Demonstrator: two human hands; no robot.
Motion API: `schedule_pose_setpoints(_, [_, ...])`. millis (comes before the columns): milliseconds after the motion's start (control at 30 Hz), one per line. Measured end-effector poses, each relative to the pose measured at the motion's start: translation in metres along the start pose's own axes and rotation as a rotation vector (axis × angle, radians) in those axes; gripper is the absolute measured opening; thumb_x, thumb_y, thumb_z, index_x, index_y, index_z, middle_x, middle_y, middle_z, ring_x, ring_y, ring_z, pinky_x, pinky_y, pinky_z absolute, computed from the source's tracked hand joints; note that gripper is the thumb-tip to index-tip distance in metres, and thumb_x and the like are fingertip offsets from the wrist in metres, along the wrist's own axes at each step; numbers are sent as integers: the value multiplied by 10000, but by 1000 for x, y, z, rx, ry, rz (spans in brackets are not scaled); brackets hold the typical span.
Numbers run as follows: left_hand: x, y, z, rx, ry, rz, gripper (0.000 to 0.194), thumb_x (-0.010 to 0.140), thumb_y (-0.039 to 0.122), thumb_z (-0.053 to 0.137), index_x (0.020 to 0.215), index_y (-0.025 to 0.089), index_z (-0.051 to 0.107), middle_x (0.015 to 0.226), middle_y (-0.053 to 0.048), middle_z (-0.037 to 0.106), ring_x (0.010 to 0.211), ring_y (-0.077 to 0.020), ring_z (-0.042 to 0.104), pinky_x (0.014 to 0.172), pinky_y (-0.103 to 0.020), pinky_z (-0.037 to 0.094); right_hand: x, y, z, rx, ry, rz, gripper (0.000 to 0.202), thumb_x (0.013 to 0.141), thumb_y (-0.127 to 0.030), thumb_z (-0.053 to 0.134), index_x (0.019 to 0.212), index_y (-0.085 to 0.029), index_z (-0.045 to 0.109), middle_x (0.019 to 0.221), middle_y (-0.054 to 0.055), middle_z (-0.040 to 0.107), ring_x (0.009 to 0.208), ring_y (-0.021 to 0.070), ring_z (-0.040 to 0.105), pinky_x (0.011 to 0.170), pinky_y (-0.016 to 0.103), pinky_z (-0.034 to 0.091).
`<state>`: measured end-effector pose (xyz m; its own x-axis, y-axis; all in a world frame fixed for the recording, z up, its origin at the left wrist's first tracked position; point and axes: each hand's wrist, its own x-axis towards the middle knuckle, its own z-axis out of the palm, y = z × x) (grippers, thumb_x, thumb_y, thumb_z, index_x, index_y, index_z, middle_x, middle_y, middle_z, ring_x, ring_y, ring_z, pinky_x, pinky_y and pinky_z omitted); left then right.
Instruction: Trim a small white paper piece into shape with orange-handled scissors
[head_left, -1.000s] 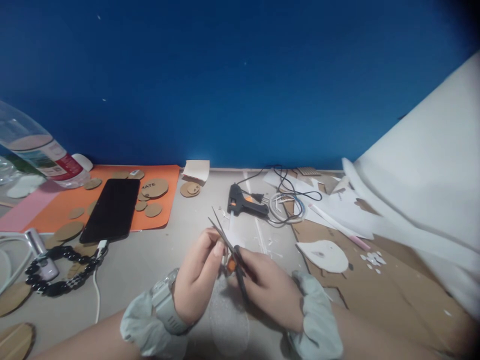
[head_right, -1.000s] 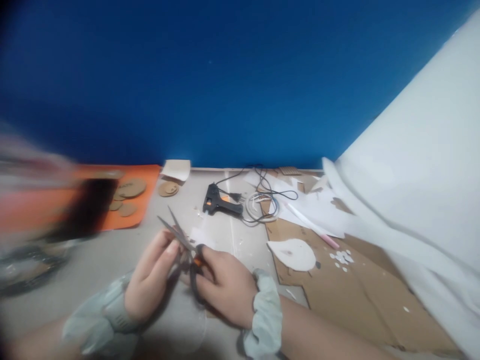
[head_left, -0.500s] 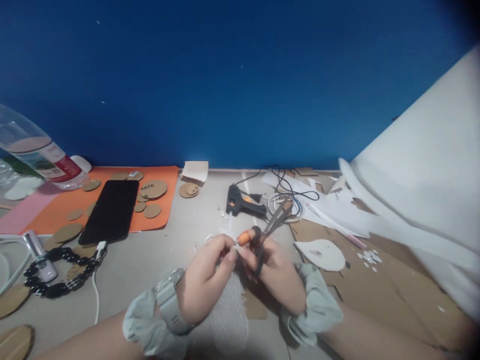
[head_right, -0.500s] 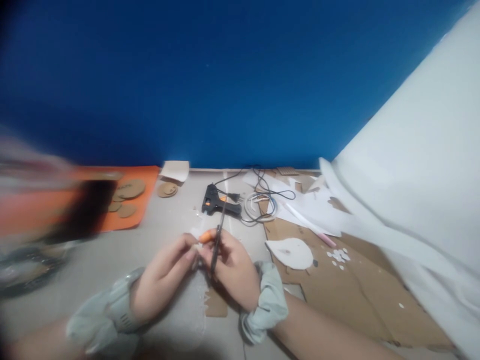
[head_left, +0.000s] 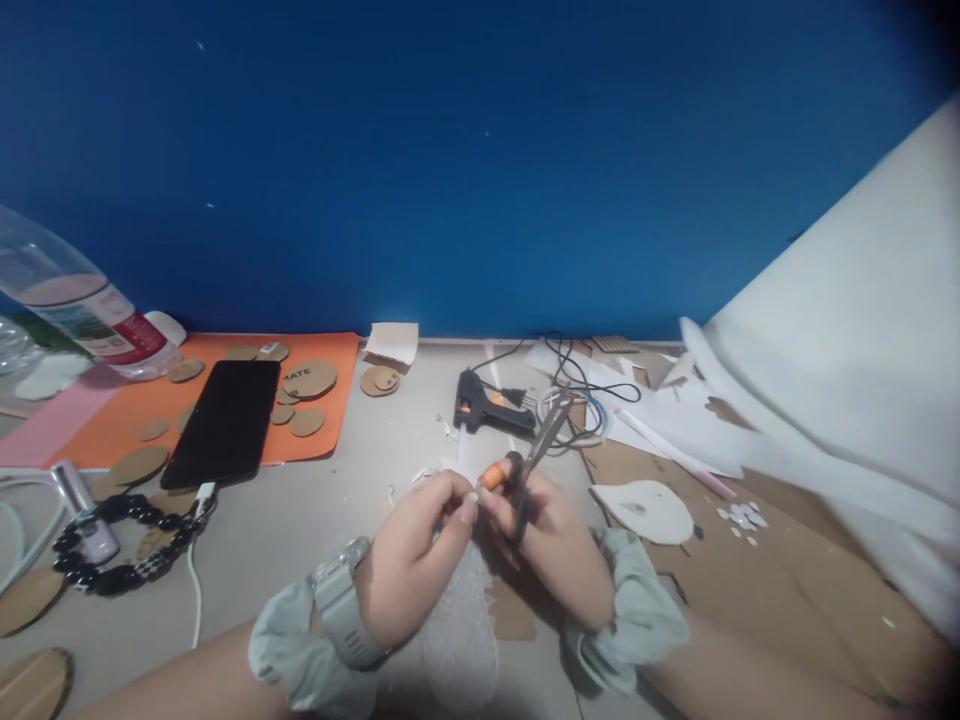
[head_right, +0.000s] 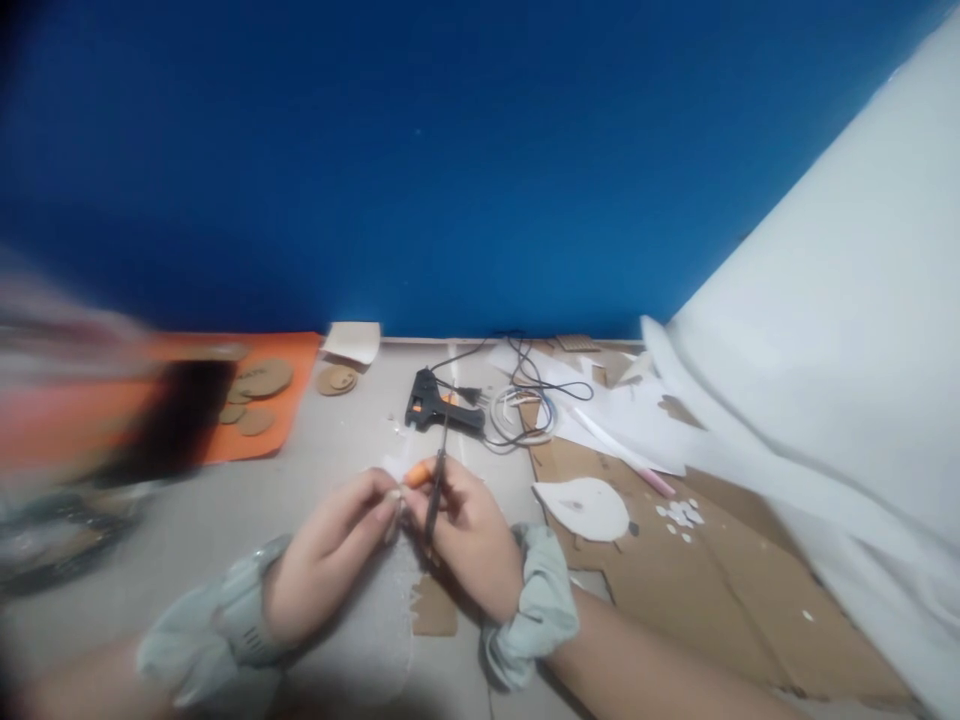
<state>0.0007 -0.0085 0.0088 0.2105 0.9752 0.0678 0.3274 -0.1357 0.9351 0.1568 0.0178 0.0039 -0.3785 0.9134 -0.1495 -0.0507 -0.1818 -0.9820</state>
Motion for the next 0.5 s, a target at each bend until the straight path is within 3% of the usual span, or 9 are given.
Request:
schedule_pose_setpoints(133, [0, 1, -1, -56, 54, -19, 219, 963, 284, 359, 797, 196, 471, 701, 21, 462, 665, -142, 443, 655, -275, 365, 0, -4, 0, -23, -49, 38, 296, 879, -493, 528, 863, -204, 467, 537, -88, 401, 387, 52, 337, 352, 157, 275])
schedule_pose_setpoints(233, [-1, 3, -1, -166, 123, -12, 246, 980, 289, 326, 788, 200, 452, 694, 27, 451, 663, -132, 442, 662, -264, 369, 0, -9, -1, -106, -290, 65, 379, 882, -556, 462, 774, -193, 449, 505, -83, 363, 376, 60, 304, 342, 176, 251])
schedule_pose_setpoints(300, [-2, 4, -1, -216, 171, 3, 254, 986, 291, 318, 787, 203, 449, 700, 29, 451, 664, -128, 444, 664, -255, 373, 1, -12, -2, -212, -415, 13, 361, 887, -520, 469, 766, -180, 467, 562, -61, 401, 450, 72, 347, 418, 190, 315])
schedule_pose_setpoints(400, [-4, 4, 0, -220, 212, 31, 245, 989, 283, 311, 826, 202, 475, 748, 16, 477, 701, -134, 462, 690, -255, 383, 2, -14, -2, -457, -409, -90, 216, 888, -364, 498, 780, -178, 481, 661, -38, 459, 573, 96, 403, 544, 215, 358])
schedule_pose_setpoints(500, [-6, 1, 0, -207, 209, 96, 239, 990, 261, 293, 903, 199, 507, 829, -10, 520, 780, -153, 489, 746, -269, 394, 0, -14, -2, -708, -335, -125, 137, 820, -272, 563, 777, -194, 459, 634, -57, 434, 561, 98, 385, 531, 218, 311])
